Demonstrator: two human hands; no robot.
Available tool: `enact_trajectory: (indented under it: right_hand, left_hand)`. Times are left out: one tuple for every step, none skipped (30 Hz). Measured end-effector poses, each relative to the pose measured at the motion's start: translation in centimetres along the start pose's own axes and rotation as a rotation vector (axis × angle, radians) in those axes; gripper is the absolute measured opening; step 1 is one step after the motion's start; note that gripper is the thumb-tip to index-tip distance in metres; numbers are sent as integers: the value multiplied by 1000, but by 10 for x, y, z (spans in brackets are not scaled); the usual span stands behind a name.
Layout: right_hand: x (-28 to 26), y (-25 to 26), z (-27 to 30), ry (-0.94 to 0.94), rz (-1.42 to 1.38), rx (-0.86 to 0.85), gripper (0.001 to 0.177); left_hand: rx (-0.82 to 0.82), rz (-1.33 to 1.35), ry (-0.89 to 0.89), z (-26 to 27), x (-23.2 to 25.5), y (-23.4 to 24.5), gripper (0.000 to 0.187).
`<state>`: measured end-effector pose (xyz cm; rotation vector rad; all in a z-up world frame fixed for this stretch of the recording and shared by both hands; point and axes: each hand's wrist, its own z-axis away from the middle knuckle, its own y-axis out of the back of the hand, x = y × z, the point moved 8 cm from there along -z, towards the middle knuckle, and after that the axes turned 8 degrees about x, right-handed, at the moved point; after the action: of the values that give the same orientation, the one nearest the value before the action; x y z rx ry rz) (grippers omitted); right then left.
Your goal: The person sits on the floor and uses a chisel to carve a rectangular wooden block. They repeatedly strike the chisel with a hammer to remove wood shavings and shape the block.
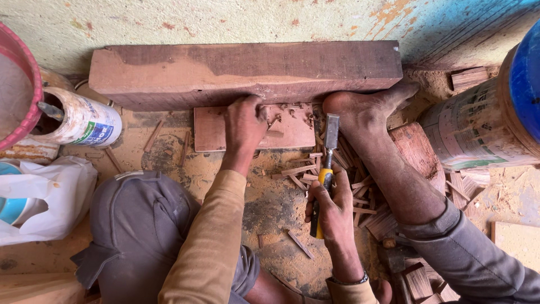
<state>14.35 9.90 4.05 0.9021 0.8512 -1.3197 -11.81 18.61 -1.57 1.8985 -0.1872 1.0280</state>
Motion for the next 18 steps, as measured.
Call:
enact_trajectory:
  right_hand:
    - [0,-1,0,10,17,-9,52]
    - [-1,-3,1,20,33,-18,55]
    - [0,-4,2,27,49,-28,58]
    - [1,-6,3,21,41,-39,60]
    - [2,-9,4,17,33,-52,61]
    - [3,-12,4,13,26,-65,63]
    - [3,-14,5,13,39,-68,63]
    - [4,-16,5,13,52,-71,62]
    - [5,-17,6,12,67,-73,62]
    - [6,-19,7,8,81,-72,62]
    - [7,-19,7,8,96,-68,62]
    - [8,-19,7,8,111,-63,62]
    - [7,-18,7,21,112,-64,61]
    - [6,-17,7,34,114,-64,61]
    - [7,-16,8,43,117,-65,60]
    - [7,-15,7,39,110,-63,60]
    - [7,-14,6,37,99,-59,59]
    - [7,-13,5,34,89,-56,58]
  left_hand:
    - [20,36,26,0,-1,7,3]
    - [40,71,52,3,-3,14,3]
    - [58,105,79,8,-6,22,5]
    - [65,52,58,14,-6,28,4]
    - [75,-1,36,21,-5,34,5]
    - [85,-54,15,27,-3,41,8]
    - [3,-53,127,36,-11,40,3]
    - [-79,-52,239,47,-15,37,6]
    - [-161,-48,354,58,-19,32,13]
    - [-216,-81,396,64,-17,28,18]
    - [-272,-109,435,68,-14,21,24]
    - [-327,-138,474,72,-15,16,31]
    - [-300,-84,505,70,-16,15,28]
    - [-274,-30,536,69,-18,13,25]
    - [-250,23,569,69,-21,10,23]
    - [-247,66,607,71,-25,6,21]
    - [-244,109,641,72,-29,3,18]
    - [-241,151,675,73,-32,0,17]
